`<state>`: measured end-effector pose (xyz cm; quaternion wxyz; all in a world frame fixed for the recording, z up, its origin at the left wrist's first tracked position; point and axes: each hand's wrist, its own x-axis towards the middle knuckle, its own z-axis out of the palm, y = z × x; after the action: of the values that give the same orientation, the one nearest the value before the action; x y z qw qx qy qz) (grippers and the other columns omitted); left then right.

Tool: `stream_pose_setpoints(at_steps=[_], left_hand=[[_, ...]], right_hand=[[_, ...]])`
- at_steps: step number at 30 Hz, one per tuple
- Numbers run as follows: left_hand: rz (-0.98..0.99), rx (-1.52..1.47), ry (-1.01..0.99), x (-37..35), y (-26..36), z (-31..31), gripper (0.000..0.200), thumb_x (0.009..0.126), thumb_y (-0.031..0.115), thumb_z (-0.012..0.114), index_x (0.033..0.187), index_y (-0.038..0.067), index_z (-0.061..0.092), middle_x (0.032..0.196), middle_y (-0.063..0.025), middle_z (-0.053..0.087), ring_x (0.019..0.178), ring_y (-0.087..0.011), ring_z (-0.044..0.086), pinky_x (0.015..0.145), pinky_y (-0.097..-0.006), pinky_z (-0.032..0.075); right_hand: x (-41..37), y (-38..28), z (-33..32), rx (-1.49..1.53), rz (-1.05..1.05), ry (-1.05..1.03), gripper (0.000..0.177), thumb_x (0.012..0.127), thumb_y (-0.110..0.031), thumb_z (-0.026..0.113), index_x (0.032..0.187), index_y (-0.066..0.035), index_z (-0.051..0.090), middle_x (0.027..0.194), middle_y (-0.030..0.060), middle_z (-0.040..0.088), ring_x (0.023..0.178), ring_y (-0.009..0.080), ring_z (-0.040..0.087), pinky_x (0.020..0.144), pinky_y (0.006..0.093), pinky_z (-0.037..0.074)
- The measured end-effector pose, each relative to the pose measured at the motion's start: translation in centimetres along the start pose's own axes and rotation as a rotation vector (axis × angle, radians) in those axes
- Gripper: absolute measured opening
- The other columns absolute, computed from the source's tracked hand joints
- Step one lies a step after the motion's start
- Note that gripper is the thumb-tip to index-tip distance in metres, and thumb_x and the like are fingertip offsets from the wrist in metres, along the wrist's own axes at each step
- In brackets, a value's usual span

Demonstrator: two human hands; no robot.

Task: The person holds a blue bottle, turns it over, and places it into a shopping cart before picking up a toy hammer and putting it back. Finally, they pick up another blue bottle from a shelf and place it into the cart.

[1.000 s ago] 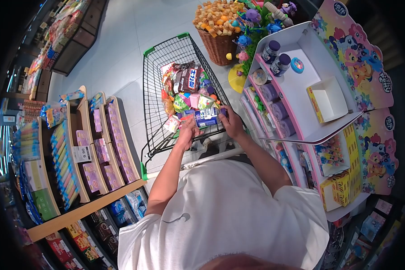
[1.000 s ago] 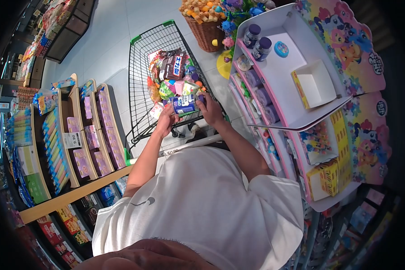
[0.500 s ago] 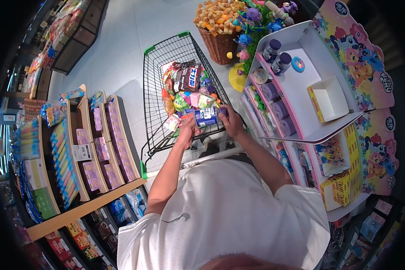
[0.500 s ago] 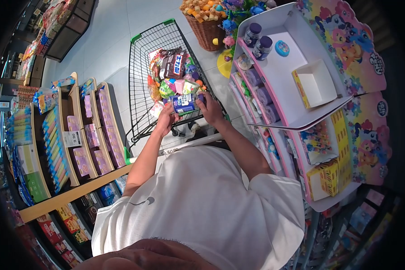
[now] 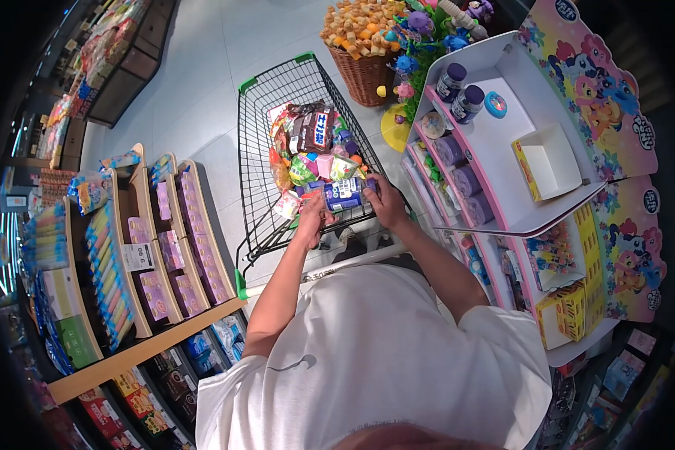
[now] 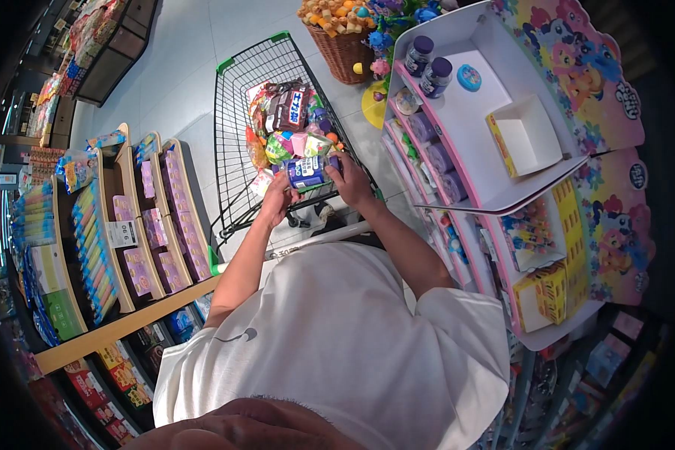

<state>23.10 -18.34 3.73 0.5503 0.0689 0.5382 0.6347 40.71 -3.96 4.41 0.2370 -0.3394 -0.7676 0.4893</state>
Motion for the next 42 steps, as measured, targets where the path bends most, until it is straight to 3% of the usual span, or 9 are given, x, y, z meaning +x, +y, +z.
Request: stream_pose_setpoints(at_steps=[5,8,18,21,26,42], left_hand=[[-0.008,0.020,-0.044,0.14,-0.08,-0.29,0.028,0.104,0.012,0.045,0.130,0.008,0.052,0.085,0.0015,0.059,0.063,-0.0063,0.053,0.071,-0.0299,0.056],[-0.007,0.019,-0.044,0.34,-0.33,-0.52,0.028,0.103,0.010,0.044,0.131,0.008,0.051,0.084,0.0015,0.059,0.062,-0.0063,0.053,0.072,-0.0302,0.056],[-0.030,0.013,-0.008,-0.04,0.15,-0.06,0.029,0.104,0.012,0.046,0.133,0.010,0.051,0.083,0.0022,0.057,0.062,-0.0065,0.053,0.072,-0.0307,0.057],[-0.039,0.027,0.002,-0.24,0.34,0.28,0.033,0.106,0.019,0.044,0.137,0.011,0.049,0.076,0.0044,0.054,0.059,-0.0049,0.055,0.072,-0.0281,0.058],[-0.042,0.020,-0.008,-0.17,0.30,0.10,0.033,0.104,0.013,0.047,0.137,0.012,0.049,0.082,0.0031,0.057,0.061,-0.0051,0.053,0.075,-0.0309,0.059],[-0.042,0.028,-0.001,-0.12,0.10,0.00,0.035,0.106,0.019,0.045,0.140,0.010,0.048,0.079,0.0042,0.055,0.062,-0.0046,0.054,0.074,-0.0297,0.059]], right_hand=[[0.03,0.21,0.14,0.006,-0.006,0.012,0.040,0.095,-0.035,0.058,0.125,-0.009,0.053,0.105,0.0189,0.066,0.097,0.0392,0.064,0.083,0.0451,0.049],[0.09,0.40,0.48,0.004,-0.141,0.100,0.034,0.095,-0.026,0.061,0.122,-0.008,0.053,0.081,0.0119,0.059,0.067,0.0245,0.057,0.066,0.0369,0.046],[0.09,0.28,0.30,-0.005,-0.138,0.085,0.035,0.095,-0.028,0.060,0.122,-0.007,0.053,0.079,0.0120,0.058,0.066,0.0246,0.057,0.063,0.0376,0.045],[0.10,0.23,0.32,-0.003,-0.141,0.089,0.035,0.095,-0.029,0.060,0.122,-0.008,0.053,0.077,0.0116,0.058,0.065,0.0246,0.056,0.063,0.0377,0.045],[0.15,0.28,0.30,-0.014,-0.141,0.088,0.036,0.095,-0.029,0.060,0.122,-0.008,0.053,0.075,0.0114,0.057,0.064,0.0253,0.056,0.062,0.0381,0.045],[0.20,0.80,0.43,-0.025,-0.129,0.068,0.035,0.095,-0.025,0.061,0.123,-0.005,0.052,0.084,0.0128,0.063,0.074,0.0255,0.062,0.071,0.0371,0.049]])
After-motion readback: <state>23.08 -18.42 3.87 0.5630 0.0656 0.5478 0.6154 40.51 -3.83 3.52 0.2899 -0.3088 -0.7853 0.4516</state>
